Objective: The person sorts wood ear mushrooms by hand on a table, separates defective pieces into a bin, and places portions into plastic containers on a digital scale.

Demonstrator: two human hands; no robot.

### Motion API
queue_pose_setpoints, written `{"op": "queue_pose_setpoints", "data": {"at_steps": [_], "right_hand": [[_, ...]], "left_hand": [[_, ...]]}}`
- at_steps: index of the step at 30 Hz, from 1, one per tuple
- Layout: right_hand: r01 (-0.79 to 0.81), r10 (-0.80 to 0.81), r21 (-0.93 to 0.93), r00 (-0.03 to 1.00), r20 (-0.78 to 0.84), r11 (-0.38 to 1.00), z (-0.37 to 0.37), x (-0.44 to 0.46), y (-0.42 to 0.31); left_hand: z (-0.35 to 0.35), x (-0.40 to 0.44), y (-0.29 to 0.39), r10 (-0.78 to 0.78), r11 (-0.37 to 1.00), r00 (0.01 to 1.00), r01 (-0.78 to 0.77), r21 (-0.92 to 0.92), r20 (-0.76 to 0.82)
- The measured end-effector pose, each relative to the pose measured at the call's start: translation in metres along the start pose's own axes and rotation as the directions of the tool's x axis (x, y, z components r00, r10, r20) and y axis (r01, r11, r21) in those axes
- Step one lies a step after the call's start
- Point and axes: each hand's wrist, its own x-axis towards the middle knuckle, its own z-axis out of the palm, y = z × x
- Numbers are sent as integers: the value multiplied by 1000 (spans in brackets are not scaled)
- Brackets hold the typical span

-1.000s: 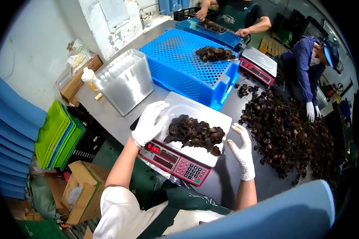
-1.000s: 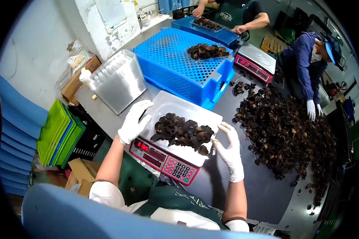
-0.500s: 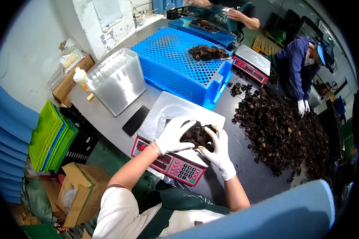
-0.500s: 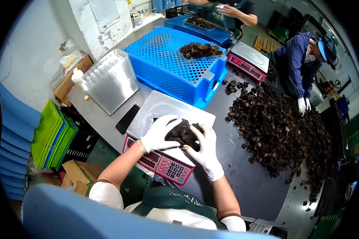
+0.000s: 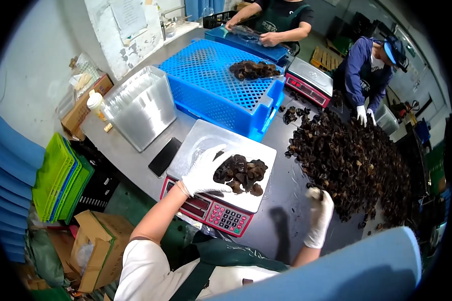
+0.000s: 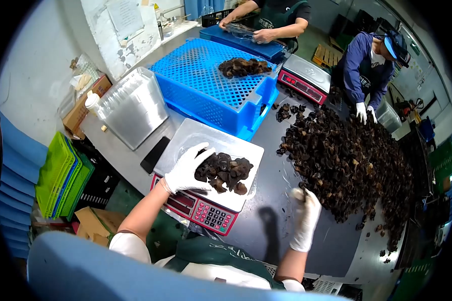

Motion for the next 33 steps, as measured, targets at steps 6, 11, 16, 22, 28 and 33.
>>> {"op": "queue_pose_setpoints", "data": {"at_steps": [6,11,16,22,28,33], "right_hand": [[65,-65,-24,751,-657,998,-210,-101,4],[497,181,213,111,-977,841,-310,-213,1],[178,-7,102,524,-852,979,-223,-144,2],[-36,-96,-598,977,-188,801,-7,-26,14],[624,-280,-706,781,558,335,114,29,46],[646,-375,-659,762,528,385,113,34,54]], "left_hand": [[-21,-11,-17,-110,929,991,75,-362,-79],[-25,-23,-35,-217,819,968,111,-564,-124],[-20,-25,-31,-217,811,962,83,-579,-166],[-16,5,9,64,992,998,-63,107,-10],[17,10,-7,202,961,977,-184,206,-70],[17,10,-7,233,957,969,-214,195,-80]]}}
